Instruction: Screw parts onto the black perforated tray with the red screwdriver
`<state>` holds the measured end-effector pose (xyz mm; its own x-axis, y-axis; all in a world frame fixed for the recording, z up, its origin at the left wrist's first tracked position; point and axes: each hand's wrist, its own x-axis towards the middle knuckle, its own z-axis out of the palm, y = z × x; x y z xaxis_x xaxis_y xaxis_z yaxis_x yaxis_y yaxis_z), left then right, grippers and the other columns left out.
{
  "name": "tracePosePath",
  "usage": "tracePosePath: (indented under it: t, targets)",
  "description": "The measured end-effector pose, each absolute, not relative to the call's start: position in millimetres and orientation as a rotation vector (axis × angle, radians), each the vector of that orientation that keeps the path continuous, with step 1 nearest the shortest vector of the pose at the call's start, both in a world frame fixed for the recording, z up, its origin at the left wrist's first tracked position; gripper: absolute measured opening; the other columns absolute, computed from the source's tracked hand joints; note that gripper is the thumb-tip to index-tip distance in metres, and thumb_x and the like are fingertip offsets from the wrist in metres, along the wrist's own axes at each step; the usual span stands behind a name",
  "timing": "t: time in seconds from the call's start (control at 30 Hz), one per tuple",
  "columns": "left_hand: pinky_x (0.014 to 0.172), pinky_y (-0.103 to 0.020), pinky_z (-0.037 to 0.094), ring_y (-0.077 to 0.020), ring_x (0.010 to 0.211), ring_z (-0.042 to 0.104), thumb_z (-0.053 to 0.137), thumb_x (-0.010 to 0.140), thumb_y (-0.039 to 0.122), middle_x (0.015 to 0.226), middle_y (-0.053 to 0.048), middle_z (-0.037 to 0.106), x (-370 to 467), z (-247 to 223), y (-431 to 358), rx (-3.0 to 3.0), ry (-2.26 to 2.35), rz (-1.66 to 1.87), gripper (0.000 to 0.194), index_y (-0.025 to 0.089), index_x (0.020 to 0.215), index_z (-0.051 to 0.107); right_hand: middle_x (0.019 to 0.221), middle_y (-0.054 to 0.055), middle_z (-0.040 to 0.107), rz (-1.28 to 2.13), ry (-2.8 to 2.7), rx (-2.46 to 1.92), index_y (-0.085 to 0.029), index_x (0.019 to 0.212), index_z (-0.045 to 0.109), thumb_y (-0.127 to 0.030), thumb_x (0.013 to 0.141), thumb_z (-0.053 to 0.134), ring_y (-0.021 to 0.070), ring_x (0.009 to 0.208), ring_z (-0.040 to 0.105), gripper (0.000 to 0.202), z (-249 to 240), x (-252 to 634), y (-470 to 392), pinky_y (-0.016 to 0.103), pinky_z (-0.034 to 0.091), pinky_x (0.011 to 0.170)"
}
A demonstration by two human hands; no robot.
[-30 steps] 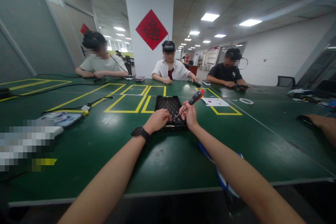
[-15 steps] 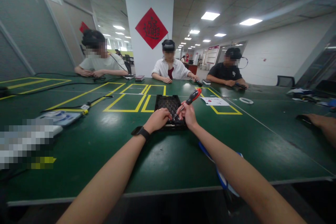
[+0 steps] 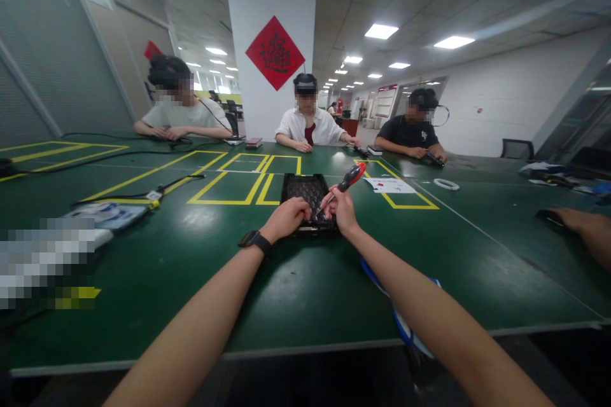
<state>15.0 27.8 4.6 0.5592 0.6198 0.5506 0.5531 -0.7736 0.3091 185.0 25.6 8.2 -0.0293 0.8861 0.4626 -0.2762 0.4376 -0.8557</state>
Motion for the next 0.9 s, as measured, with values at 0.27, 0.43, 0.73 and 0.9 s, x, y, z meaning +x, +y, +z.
tracePosePath:
  t: [0.27, 0.43, 0.73, 0.9]
  targets:
    - [0.079, -0.027, 0.040, -0.0139, 0.080, 0.051, 0.037, 0.068, 0.001, 0.077, -0.002, 0.056, 14.1, 2.7, 29.8, 2.672, 0.994, 1.004, 0.031, 0.017, 0.068, 0.064, 0.051, -0.007, 0.056, 1.027, -1.266, -0.613, -0.021, 0.087, 0.036, -0.039, 0.081, 0.038, 0.0068, 0.029, 0.043, 0.019, 5.7, 184.8, 27.8, 0.015, 0.033, 0.029]
    - [0.079, -0.027, 0.040, -0.0139, 0.079, 0.050, 0.037, 0.066, 0.000, 0.076, -0.003, 0.056, 13.6, 2.3, 29.8, 2.663, 0.999, 1.005, 0.034, 0.018, 0.066, 0.065, 0.051, -0.006, 0.056, 1.028, -1.267, -0.597, -0.021, 0.087, 0.037, -0.039, 0.081, 0.038, 0.0068, 0.029, 0.043, 0.019, 5.1, 185.3, 28.6, 0.015, 0.033, 0.029]
    - [0.079, -0.028, 0.040, -0.0141, 0.080, 0.050, 0.036, 0.065, 0.000, 0.077, -0.003, 0.055, 13.2, 1.6, 30.9, 2.663, 1.006, 1.015, 0.034, 0.017, 0.065, 0.065, 0.050, -0.007, 0.056, 1.038, -1.244, -0.586, -0.021, 0.087, 0.036, -0.038, 0.081, 0.038, 0.0065, 0.028, 0.042, 0.018, 7.4, 185.5, 26.9, 0.014, 0.032, 0.028]
    - [0.079, -0.028, 0.041, -0.0142, 0.081, 0.051, 0.036, 0.067, 0.001, 0.077, -0.003, 0.056, 13.4, 0.5, 31.1, 2.653, 1.033, 1.038, 0.032, 0.017, 0.067, 0.064, 0.050, -0.007, 0.056, 1.042, -1.254, -0.593, -0.021, 0.087, 0.036, -0.038, 0.081, 0.040, 0.0067, 0.028, 0.043, 0.018, 7.1, 185.4, 27.0, 0.014, 0.032, 0.029]
